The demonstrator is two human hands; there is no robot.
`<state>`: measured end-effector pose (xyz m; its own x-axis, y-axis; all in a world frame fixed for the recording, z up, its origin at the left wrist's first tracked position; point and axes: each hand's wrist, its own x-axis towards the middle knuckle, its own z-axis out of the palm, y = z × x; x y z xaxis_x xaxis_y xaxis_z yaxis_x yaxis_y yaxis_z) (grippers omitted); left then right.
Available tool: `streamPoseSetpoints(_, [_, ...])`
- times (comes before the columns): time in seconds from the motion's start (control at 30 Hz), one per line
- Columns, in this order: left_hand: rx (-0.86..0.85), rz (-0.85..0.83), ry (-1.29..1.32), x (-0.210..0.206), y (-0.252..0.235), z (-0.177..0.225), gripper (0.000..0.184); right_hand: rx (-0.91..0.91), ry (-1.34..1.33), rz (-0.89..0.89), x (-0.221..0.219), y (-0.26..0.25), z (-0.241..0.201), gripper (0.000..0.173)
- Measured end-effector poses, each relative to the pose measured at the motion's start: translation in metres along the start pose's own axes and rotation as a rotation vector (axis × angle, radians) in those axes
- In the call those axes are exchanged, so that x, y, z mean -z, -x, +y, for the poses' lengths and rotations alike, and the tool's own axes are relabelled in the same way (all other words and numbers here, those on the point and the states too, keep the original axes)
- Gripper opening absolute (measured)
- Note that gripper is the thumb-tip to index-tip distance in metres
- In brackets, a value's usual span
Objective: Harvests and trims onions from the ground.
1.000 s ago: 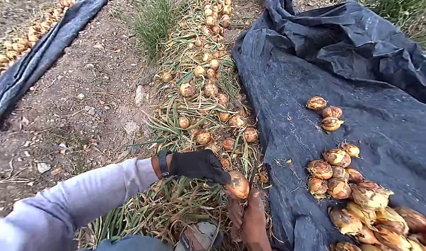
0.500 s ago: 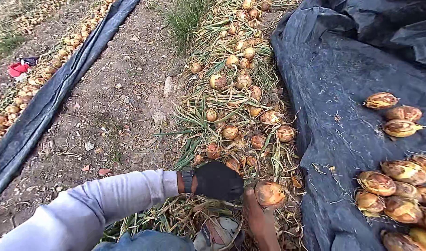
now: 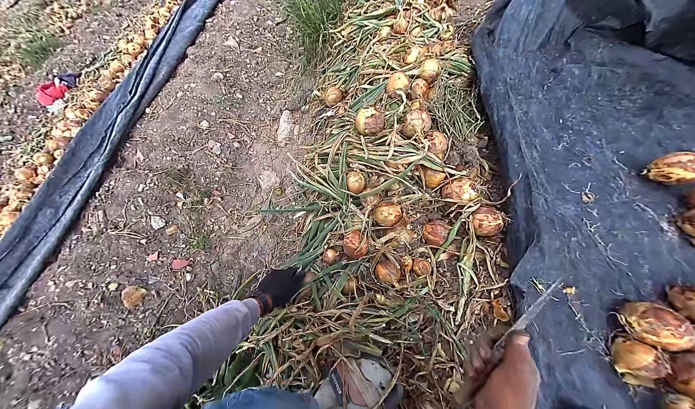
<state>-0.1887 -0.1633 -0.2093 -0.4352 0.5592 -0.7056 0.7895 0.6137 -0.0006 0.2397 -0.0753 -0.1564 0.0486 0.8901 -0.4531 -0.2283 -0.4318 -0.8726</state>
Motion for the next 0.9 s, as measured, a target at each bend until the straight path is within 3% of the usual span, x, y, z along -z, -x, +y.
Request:
streamPoseSetpoints(0.1, [0.062,-0.188,0.102,0.008,-0.009,-0.003,0.082,0.012,0.039,-0.084,-0.013,-0.004,0.001,0.046])
streamPoseSetpoints(0.2, [-0.012,-0.236,0.177,0.024,0.011,0.0,0.074,0.024,0.102,-0.129,-0.017,0.002,0.004,0.041])
streamPoseSetpoints(0.3, [-0.305,-0.092,-0.042,0.074,0.055,0.034,0.065,-0.007,0.221,-0.156,-0.029,0.018,0.004,0.039])
streamPoseSetpoints(0.4, [-0.767,0.147,-0.091,0.119,0.085,0.075,0.06,-0.063,0.263,-0.267,-0.052,0.027,0.011,0.055])
streamPoseSetpoints(0.47, [-1.022,0.063,0.135,0.142,0.099,0.109,0.052,-0.06,0.208,-0.353,-0.066,0.032,0.009,0.065])
streamPoseSetpoints(0.53, [-1.147,-0.155,0.404,0.145,0.112,0.141,0.044,0.039,0.105,-0.381,-0.068,0.039,0.005,0.086])
streamPoseSetpoints(0.6, [-1.079,-0.4,0.679,0.135,0.123,0.163,0.038,0.148,-0.011,-0.332,-0.066,0.046,-0.004,0.1])
streamPoseSetpoints(0.67, [-0.875,-0.605,0.827,0.128,0.129,0.174,0.036,0.214,-0.078,-0.334,-0.061,0.048,-0.011,0.103])
streamPoseSetpoints(0.73, [-0.677,-0.757,0.878,0.125,0.129,0.178,0.043,0.186,-0.163,-0.341,-0.06,0.044,-0.01,0.074])
streamPoseSetpoints(0.8, [-0.591,-0.776,0.807,0.128,0.125,0.177,0.043,0.1,-0.266,-0.39,-0.063,0.039,-0.001,0.058])
streamPoseSetpoints(0.9, [-0.731,-0.6,0.646,0.138,0.114,0.174,0.029,0.003,-0.271,-0.498,-0.07,0.034,0.011,0.058])
